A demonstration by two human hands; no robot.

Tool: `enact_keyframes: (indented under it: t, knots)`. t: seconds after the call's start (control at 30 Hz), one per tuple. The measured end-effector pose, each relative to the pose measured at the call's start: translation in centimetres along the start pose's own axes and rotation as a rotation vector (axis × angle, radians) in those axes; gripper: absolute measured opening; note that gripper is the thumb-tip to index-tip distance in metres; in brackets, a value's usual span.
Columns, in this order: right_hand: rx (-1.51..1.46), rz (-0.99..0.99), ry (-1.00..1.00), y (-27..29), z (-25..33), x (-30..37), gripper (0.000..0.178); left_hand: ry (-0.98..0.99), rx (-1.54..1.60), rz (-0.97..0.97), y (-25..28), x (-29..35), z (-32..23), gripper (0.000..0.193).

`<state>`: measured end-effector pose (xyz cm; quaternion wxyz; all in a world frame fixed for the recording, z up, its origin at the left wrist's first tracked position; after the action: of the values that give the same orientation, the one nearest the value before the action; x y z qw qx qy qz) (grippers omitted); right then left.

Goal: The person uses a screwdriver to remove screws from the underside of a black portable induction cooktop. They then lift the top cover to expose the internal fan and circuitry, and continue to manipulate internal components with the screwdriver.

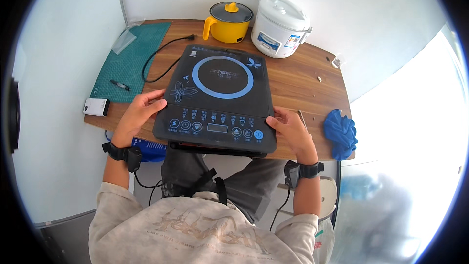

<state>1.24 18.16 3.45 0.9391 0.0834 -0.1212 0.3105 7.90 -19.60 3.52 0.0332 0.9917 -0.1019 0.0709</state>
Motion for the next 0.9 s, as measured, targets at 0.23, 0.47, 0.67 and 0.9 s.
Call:
enact_keyframes:
  t: [0.23,0.47,0.67,0.9]
  knots:
    - [-0.317,0.049,0.152,0.5,1.3,-0.3,0.049,-0.038,0.063,0.082,-0.2,-0.6,-2.0,0.056]
    - [-0.162,-0.058,0.204,-0.9,3.1,0.8,0.055,-0.096,0.334,0.014,-1.8,0.5,-3.2,0.065]
    - [-0.226,-0.060,0.267,-3.4,4.3,1.6,0.059,-0.144,0.388,-0.079,-1.7,3.4,-2.3,0.077]
    - [-0.192,0.031,0.286,-5.0,4.4,-1.3,0.064,-0.307,0.303,-0.248,0.8,7.8,-4.5,0.086]
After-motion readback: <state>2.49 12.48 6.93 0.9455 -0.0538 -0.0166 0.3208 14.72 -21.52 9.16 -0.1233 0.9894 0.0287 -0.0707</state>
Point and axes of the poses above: each hand's wrist, its own x-axis away from the middle knuckle, its own y-axis out of the back of the hand, z = x × y, the point moved 7 cm from there along -x, towards the middle knuckle, and after that the axes turned 12 degrees about z, right-handed, at the moved point
